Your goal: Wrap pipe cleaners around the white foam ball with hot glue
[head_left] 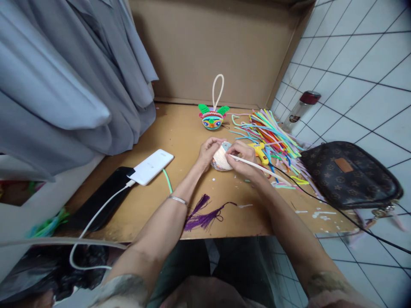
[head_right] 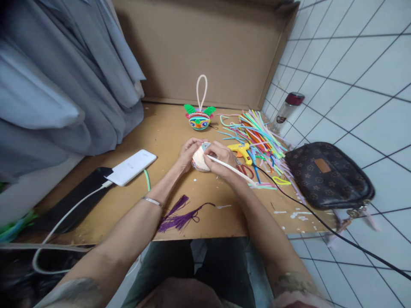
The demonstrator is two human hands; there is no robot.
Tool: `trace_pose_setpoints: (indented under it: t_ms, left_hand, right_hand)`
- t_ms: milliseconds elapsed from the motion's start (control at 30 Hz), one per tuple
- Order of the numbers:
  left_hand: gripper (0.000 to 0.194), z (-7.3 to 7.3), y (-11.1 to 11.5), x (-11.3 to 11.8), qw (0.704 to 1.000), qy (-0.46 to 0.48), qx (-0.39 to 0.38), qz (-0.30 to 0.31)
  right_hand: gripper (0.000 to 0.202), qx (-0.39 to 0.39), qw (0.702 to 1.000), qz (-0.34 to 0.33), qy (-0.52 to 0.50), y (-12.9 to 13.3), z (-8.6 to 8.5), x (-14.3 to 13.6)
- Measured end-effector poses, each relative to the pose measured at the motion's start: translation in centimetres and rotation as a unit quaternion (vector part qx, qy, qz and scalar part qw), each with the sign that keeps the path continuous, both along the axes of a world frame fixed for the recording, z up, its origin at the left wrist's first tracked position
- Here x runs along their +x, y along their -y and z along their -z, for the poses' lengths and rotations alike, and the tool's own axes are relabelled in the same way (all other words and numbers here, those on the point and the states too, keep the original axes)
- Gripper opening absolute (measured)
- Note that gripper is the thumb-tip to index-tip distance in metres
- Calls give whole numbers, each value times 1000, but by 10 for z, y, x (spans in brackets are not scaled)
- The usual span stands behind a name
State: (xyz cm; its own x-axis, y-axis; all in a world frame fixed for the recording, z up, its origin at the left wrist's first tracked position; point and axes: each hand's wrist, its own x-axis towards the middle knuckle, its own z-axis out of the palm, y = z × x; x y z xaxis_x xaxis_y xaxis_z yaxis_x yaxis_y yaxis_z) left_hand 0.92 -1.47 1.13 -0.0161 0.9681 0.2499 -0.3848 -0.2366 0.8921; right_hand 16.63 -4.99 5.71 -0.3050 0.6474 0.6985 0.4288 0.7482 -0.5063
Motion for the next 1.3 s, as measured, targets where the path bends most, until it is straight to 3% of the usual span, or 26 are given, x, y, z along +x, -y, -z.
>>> trace_pose_setpoints:
  t_ms: [333, 600, 967, 1300]
  left_hand:
    - [47, 3, 3, -5, 998, -16, 31, 49]
    - [56, 3, 5, -6, 997, -47, 46, 50]
    - [25, 0, 0, 3, 1000, 9, 4, -28]
    - [23, 0, -2, 4, 999, 28, -18, -31]
  right_hand:
    - [10, 3, 1000, -2, -5, -3, -2, 3]
    - [13, 5, 1000, -6, -20, -4, -2, 5]
    - [10, 17, 1000, -12, -18, -3, 0, 1]
    - [10, 2, 1000, -11, -11, -2, 0, 0]
